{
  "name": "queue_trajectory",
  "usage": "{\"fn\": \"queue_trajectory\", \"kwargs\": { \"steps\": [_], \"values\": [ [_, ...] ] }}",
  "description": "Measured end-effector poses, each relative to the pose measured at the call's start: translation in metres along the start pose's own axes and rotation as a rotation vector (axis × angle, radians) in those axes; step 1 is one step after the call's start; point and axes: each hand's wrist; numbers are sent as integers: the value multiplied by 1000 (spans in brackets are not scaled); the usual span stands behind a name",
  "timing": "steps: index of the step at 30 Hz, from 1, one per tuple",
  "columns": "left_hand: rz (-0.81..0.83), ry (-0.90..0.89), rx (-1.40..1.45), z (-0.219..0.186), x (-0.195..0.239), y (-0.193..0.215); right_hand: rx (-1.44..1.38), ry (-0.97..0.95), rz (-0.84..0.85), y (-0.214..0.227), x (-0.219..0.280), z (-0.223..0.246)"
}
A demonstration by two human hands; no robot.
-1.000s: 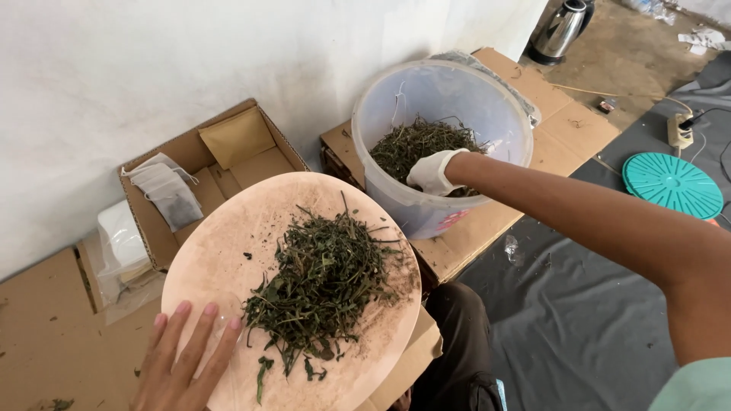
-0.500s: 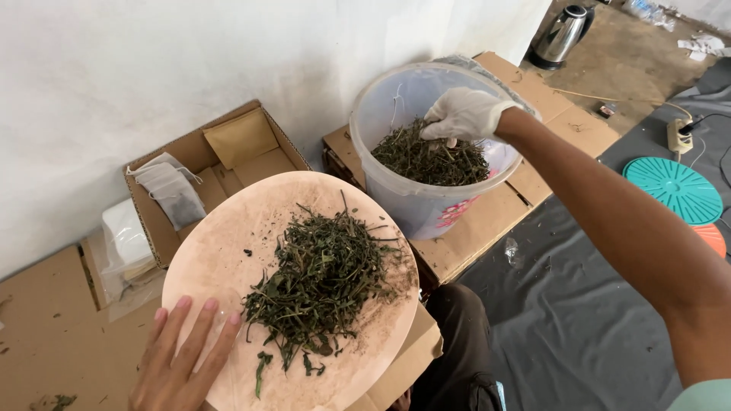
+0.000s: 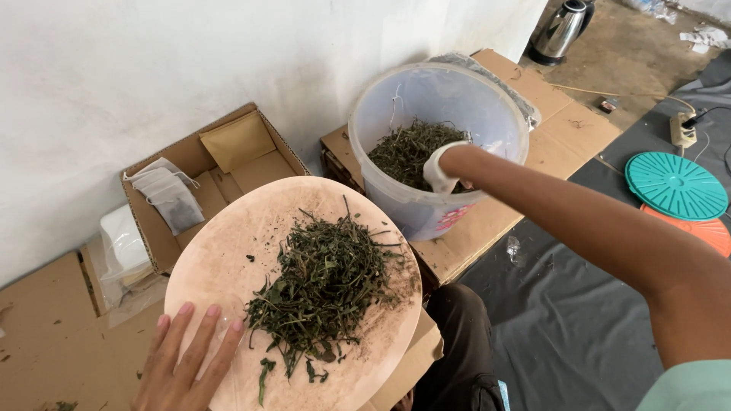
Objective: The person transfers dried green leaves from a large plastic bucket onto a round wooden board using a gloved hand. They then sort the leaves on the board, separating them into two distinct piles.
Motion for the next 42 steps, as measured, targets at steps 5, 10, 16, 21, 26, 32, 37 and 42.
{"fn": "queue_trajectory", "kwargs": {
  "steps": [5, 10, 16, 21, 26, 32, 37, 42],
  "values": [
    [59, 30, 46, 0, -2, 2, 568, 143, -215, -23, -87, 10],
    [43, 7, 46, 0, 4, -7, 508, 162, -242, -33, -87, 15],
    [30, 0, 55, 2, 8, -4, 329, 189, -271, -15, -41, 10],
    [31, 20, 26, -4, -7, 12, 97, 200, -419, 12, 11, -16],
    [14, 17, 50, 3, -2, 8, -295, 193, -350, 27, 25, -46],
    [-97, 79, 14, -8, -22, 18, -521, 270, -589, 38, 16, -82],
    [-160, 10, -20, -1, -23, 9, -691, 242, -721, 37, 17, -93],
    [-154, -83, -34, 10, -18, 1, -1153, 336, -565, 30, 59, -91]
  ]
}}
Point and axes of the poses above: each hand's wrist, its own x-axis away from the middle knuckle, its own y-axis out of the back of the hand, z = x × y, and after that the axes turned 10 degrees about -y, right-handed
